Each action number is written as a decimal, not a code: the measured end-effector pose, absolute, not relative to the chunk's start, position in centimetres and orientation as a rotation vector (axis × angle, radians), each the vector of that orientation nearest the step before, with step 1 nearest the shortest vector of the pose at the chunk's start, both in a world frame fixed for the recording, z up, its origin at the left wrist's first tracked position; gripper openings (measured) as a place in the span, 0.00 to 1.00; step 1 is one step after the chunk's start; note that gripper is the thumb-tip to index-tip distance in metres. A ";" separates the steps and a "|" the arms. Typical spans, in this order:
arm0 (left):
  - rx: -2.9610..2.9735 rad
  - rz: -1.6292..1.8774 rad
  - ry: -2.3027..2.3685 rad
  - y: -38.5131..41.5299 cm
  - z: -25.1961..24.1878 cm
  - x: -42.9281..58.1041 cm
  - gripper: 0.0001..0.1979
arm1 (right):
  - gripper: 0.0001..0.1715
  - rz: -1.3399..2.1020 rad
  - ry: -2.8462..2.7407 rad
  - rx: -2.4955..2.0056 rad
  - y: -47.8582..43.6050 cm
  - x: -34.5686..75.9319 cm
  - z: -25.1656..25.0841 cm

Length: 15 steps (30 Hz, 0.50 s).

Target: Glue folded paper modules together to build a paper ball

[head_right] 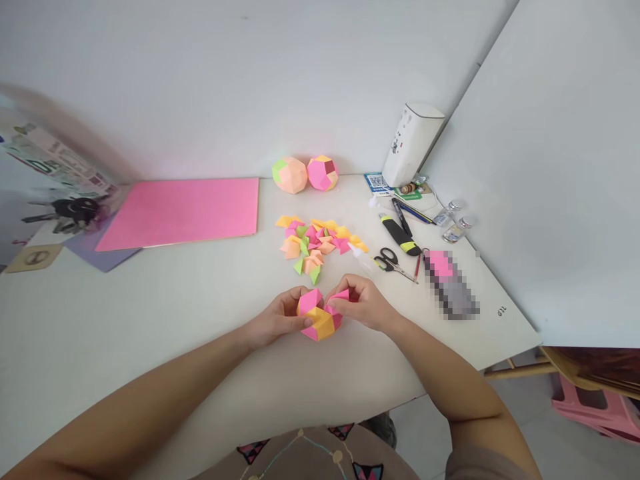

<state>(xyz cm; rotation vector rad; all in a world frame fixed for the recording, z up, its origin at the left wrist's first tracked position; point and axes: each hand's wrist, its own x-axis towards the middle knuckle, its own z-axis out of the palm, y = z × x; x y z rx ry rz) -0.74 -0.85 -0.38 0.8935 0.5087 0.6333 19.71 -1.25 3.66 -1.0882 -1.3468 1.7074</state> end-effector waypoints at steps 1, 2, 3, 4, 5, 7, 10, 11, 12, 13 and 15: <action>0.891 0.635 0.505 -0.9 -0.4 -0.7 0.13 | 0.13 1.702 -1.349 -1.095 -1.3 19.7 3.7; 0.889 0.636 0.502 -0.9 -0.5 -0.7 0.13 | 0.13 1.701 -1.353 -1.100 -1.3 19.7 3.6; 0.889 0.635 0.502 -0.8 -0.5 -0.7 0.13 | 0.13 1.704 -1.357 -1.101 -1.3 19.7 3.6; 0.890 0.632 0.503 -0.8 -0.5 -0.7 0.13 | 0.13 1.710 -1.362 -1.098 -1.3 19.8 3.6; 0.890 0.629 0.507 -0.8 -0.5 -0.7 0.13 | 0.13 1.718 -1.365 -1.090 -1.3 19.8 3.6; 0.884 0.625 0.526 -0.8 -0.4 -0.7 0.13 | 0.13 1.732 -1.368 -1.068 -1.2 19.9 3.6; 0.873 0.618 0.555 -0.8 -0.4 -0.8 0.13 | 0.12 1.738 -1.378 -1.034 -1.2 20.0 3.7; 0.870 0.617 0.561 -0.8 -0.4 -0.8 0.13 | 0.12 1.736 -1.384 -1.025 -1.2 20.1 3.7; 0.870 0.615 0.564 -0.8 -0.4 -0.8 0.13 | 0.12 1.733 -1.393 -1.019 -1.2 20.1 3.7; 0.871 0.613 0.567 -0.8 -0.4 -0.8 0.12 | 0.12 1.729 -1.401 -1.014 -1.3 20.2 3.7; 0.874 0.610 0.571 -0.8 -0.4 -0.8 0.12 | 0.11 1.719 -1.417 -1.002 -1.3 20.2 3.7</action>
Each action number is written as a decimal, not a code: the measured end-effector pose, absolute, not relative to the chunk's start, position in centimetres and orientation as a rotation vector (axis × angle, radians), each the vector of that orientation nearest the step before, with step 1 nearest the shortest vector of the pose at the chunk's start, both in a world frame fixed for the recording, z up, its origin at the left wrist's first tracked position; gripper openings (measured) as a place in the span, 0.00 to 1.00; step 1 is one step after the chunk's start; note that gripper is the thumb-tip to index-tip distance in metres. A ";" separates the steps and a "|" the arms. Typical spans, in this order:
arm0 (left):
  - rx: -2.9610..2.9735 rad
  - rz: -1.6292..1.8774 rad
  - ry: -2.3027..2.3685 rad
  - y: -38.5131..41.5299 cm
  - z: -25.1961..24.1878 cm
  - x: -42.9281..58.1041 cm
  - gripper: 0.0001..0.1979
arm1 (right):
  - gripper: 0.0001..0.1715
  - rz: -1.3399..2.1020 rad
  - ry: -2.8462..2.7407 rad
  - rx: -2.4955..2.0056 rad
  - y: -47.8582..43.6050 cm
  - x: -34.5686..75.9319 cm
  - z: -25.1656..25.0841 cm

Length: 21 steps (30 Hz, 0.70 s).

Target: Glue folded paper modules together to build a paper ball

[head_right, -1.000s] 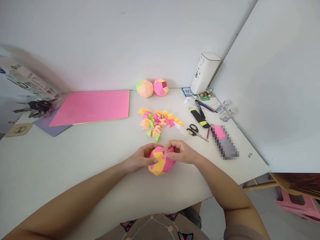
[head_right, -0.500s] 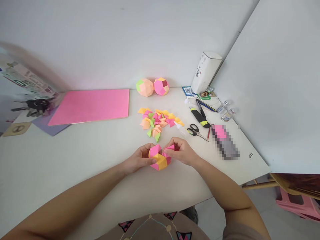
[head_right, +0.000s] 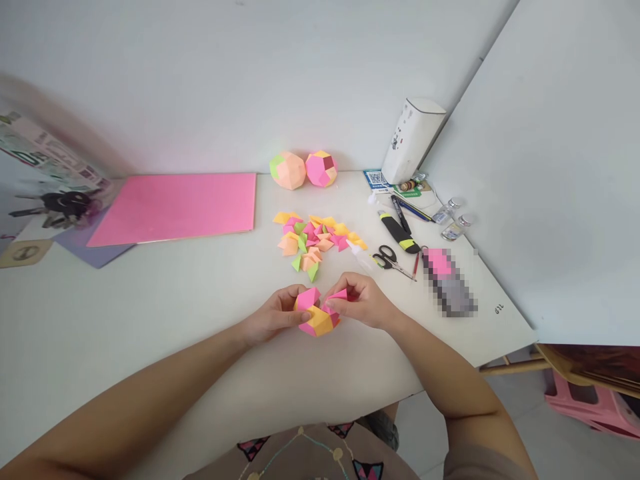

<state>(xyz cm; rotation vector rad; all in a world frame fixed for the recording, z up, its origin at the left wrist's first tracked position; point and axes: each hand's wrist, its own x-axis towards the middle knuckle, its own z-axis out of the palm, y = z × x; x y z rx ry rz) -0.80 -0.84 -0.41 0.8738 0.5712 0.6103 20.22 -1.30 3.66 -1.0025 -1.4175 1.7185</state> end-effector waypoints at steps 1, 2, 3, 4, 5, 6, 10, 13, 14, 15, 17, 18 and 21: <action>0.875 0.610 0.573 -0.8 -0.4 -0.8 0.12 | 0.10 1.709 -1.427 -0.997 -1.3 20.2 3.7; 0.876 0.608 0.573 -0.9 -0.4 -0.8 0.12 | 0.10 1.699 -1.436 -0.990 -1.3 20.2 3.7; 0.877 0.607 0.573 -0.9 -0.4 -0.8 0.11 | 0.09 1.690 -1.441 -0.983 -1.4 20.2 3.7; 0.877 0.604 0.573 -0.9 -0.4 -0.8 0.11 | 0.09 1.683 -1.445 -0.978 -1.4 20.2 3.8; 0.877 0.602 0.574 -0.9 -0.4 -0.8 0.11 | 0.09 1.676 -1.447 -0.977 -1.4 20.1 3.8; 0.878 0.600 0.576 -0.9 -0.3 -0.8 0.11 | 0.09 1.671 -1.449 -0.979 -1.4 20.1 3.8; 0.887 0.597 0.592 -0.9 -0.3 -0.8 0.12 | 0.11 1.645 -1.451 -0.996 -1.4 20.2 3.8; 0.891 0.593 0.601 -0.8 -0.3 -0.8 0.12 | 0.11 1.642 -1.441 -1.004 -1.4 20.2 3.8; 0.892 0.593 0.599 -0.8 -0.3 -0.8 0.12 | 0.11 1.650 -1.434 -1.011 -1.4 20.2 3.8; 0.892 0.595 0.595 -0.8 -0.3 -0.8 0.12 | 0.11 1.663 -1.423 -1.022 -1.4 20.1 3.8; 0.892 0.601 0.577 -0.8 -0.3 -0.8 0.12 | 0.11 1.689 -1.395 -1.047 -1.3 20.1 3.8; 0.894 0.601 0.564 -0.8 -0.4 -0.8 0.11 | 0.11 1.703 -1.382 -1.060 -1.3 20.0 3.8; 0.925 0.582 0.525 -0.8 -0.3 -0.9 0.11 | 0.12 1.739 -1.354 -1.091 -1.3 19.9 3.8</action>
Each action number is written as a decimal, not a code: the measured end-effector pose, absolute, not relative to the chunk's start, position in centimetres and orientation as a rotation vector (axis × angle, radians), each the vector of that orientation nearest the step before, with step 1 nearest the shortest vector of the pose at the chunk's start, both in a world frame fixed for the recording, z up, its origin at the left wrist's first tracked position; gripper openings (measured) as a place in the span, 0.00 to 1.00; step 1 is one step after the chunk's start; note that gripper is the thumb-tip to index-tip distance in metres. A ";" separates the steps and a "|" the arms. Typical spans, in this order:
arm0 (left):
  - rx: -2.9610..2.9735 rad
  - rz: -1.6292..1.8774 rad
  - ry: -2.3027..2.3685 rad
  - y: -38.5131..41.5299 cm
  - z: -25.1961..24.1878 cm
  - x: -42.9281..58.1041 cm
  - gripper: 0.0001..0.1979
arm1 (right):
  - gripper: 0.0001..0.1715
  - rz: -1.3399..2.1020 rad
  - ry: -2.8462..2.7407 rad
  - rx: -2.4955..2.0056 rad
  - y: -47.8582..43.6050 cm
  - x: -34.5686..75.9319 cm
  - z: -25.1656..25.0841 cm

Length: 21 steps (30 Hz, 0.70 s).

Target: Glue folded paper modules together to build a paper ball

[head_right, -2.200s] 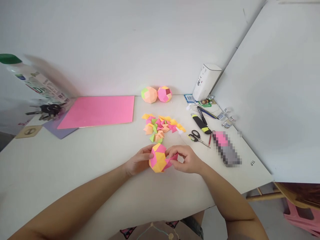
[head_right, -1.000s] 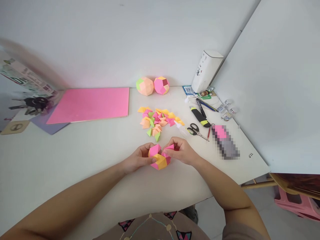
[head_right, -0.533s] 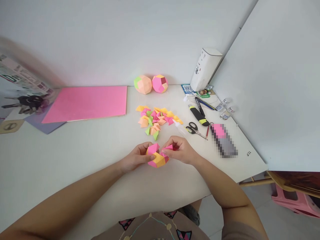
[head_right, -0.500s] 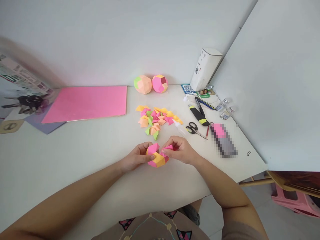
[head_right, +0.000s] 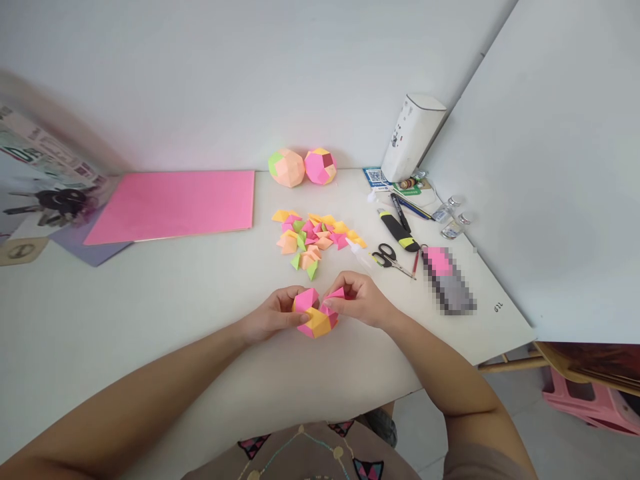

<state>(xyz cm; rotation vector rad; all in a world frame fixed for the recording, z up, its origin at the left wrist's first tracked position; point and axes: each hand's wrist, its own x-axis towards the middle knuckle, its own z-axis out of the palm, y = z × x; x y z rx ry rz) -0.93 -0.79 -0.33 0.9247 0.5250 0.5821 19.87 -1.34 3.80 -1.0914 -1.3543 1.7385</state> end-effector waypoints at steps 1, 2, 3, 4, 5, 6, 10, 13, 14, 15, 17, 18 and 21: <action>0.942 0.570 0.516 -0.8 -0.3 -1.0 0.10 | 0.12 1.753 -1.349 -1.098 -1.3 19.8 3.8; 0.959 0.556 0.508 -0.8 -0.2 -1.0 0.10 | 0.13 1.769 -1.344 -1.103 -1.4 19.8 3.8; 0.974 0.542 0.501 -0.8 -0.1 -1.0 0.10 | 0.13 1.787 -1.341 -1.104 -1.4 19.8 3.8; 0.986 0.529 0.496 -0.7 0.0 -1.1 0.09 | 0.13 1.807 -1.339 -1.103 -1.3 19.8 3.8; 0.994 0.517 0.493 -0.7 0.1 -1.1 0.09 | 0.13 1.829 -1.338 -1.100 -1.3 19.8 3.8; 0.998 0.504 0.491 -0.7 0.2 -1.1 0.09 | 0.13 1.853 -1.336 -1.095 -1.3 19.8 3.7; 1.005 0.456 0.498 -0.5 0.3 -1.3 0.10 | 0.13 1.955 -1.314 -1.100 -1.1 19.6 3.5; 1.018 0.421 0.493 -0.4 0.2 -1.3 0.11 | 0.14 2.010 -1.288 -1.114 -1.0 19.6 3.2; 1.021 0.405 0.489 -0.4 0.1 -1.4 0.11 | 0.14 2.023 -1.281 -1.113 -1.0 19.5 3.0; 1.021 0.388 0.487 -0.3 0.1 -1.4 0.11 | 0.14 2.035 -1.278 -1.109 -1.0 19.5 2.9; 1.019 0.360 0.489 -0.2 0.0 -1.4 0.11 | 0.14 2.049 -1.274 -1.101 -1.0 19.4 2.8; 1.017 0.352 0.493 -0.2 0.0 -1.4 0.11 | 0.14 2.054 -1.272 -1.100 -1.0 19.4 2.7; 1.006 0.359 0.503 -0.2 -0.2 -1.4 0.11 | 0.15 2.066 -1.258 -1.120 -1.1 19.2 2.6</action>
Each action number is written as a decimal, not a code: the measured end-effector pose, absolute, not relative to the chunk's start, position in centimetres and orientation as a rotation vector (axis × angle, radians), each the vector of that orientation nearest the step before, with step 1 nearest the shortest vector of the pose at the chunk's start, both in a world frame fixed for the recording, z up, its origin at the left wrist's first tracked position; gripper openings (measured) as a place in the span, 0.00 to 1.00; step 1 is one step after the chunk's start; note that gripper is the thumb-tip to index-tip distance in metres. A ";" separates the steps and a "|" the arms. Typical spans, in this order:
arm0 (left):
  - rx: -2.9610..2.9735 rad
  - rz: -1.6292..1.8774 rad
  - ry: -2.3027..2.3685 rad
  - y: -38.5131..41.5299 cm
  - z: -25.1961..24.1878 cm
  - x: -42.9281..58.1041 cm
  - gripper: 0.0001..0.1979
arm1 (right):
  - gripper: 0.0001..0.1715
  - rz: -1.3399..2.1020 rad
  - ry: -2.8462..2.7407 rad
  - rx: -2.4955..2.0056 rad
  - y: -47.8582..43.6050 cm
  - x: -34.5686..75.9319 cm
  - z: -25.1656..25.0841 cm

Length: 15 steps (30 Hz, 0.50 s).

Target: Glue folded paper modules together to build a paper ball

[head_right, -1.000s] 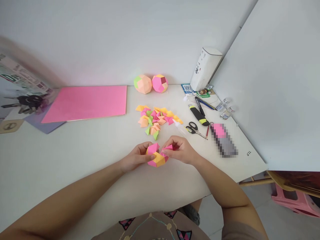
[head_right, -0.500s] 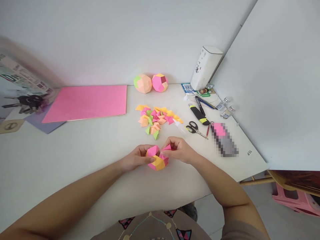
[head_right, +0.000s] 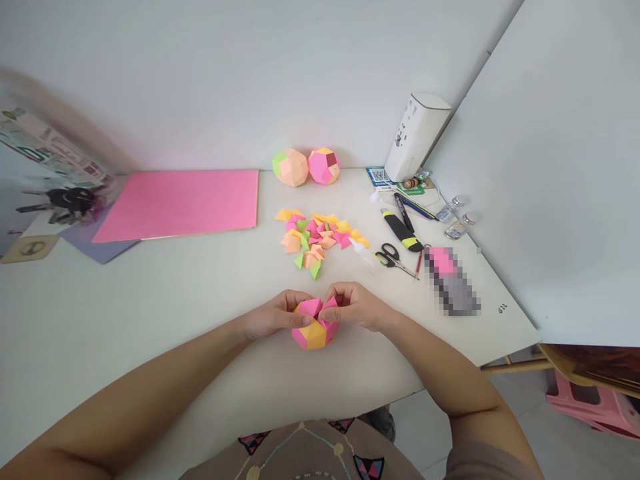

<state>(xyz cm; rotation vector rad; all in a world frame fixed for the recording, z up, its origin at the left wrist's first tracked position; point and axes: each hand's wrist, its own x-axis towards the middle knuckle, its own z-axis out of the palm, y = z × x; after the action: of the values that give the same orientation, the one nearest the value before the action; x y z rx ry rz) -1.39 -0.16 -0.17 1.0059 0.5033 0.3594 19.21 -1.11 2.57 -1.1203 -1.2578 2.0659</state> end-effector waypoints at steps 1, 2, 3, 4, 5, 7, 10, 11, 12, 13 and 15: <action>0.997 0.368 0.506 -0.1 -0.2 -1.4 0.11 | 0.15 2.072 -1.252 -1.129 -1.1 19.2 2.6; 0.983 0.380 0.510 -0.1 -0.3 -1.3 0.11 | 0.16 2.080 -1.244 -1.134 -1.1 19.2 2.6; 0.963 0.395 0.515 -0.1 -0.3 -1.3 0.11 | 0.16 2.092 -1.235 -1.136 -1.1 19.2 2.7; 0.938 0.409 0.520 -0.1 -0.4 -1.3 0.11 | 0.16 2.109 -1.229 -1.132 -1.1 19.2 2.7; 0.913 0.422 0.524 -0.1 -0.4 -1.3 0.11 | 0.17 2.129 -1.226 -1.124 -1.1 19.2 2.9; 0.877 0.431 0.531 -0.1 -0.4 -1.3 0.11 | 0.19 2.154 -1.240 -1.107 -1.0 19.3 3.1; 0.873 0.419 0.551 -0.1 -0.3 -1.3 0.12 | 0.20 2.143 -1.263 -1.101 -1.1 19.4 3.3; 0.876 0.418 0.556 -0.1 -0.3 -1.3 0.12 | 0.19 2.136 -1.259 -1.101 -1.1 19.4 3.2; 0.877 0.419 0.560 -0.1 -0.2 -1.3 0.12 | 0.18 2.132 -1.252 -1.101 -1.2 19.4 3.2; 0.878 0.421 0.560 -0.2 -0.2 -1.3 0.12 | 0.17 2.129 -1.246 -1.103 -1.3 19.3 3.1; 0.882 0.422 0.561 -0.2 -0.1 -1.2 0.12 | 0.16 2.120 -1.240 -1.109 -1.4 19.2 3.1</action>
<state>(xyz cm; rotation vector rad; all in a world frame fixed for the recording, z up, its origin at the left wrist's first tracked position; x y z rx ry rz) -1.24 -0.17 -0.08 0.8822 0.5613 0.4220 19.23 -1.36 3.09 -1.1090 -1.2399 2.1203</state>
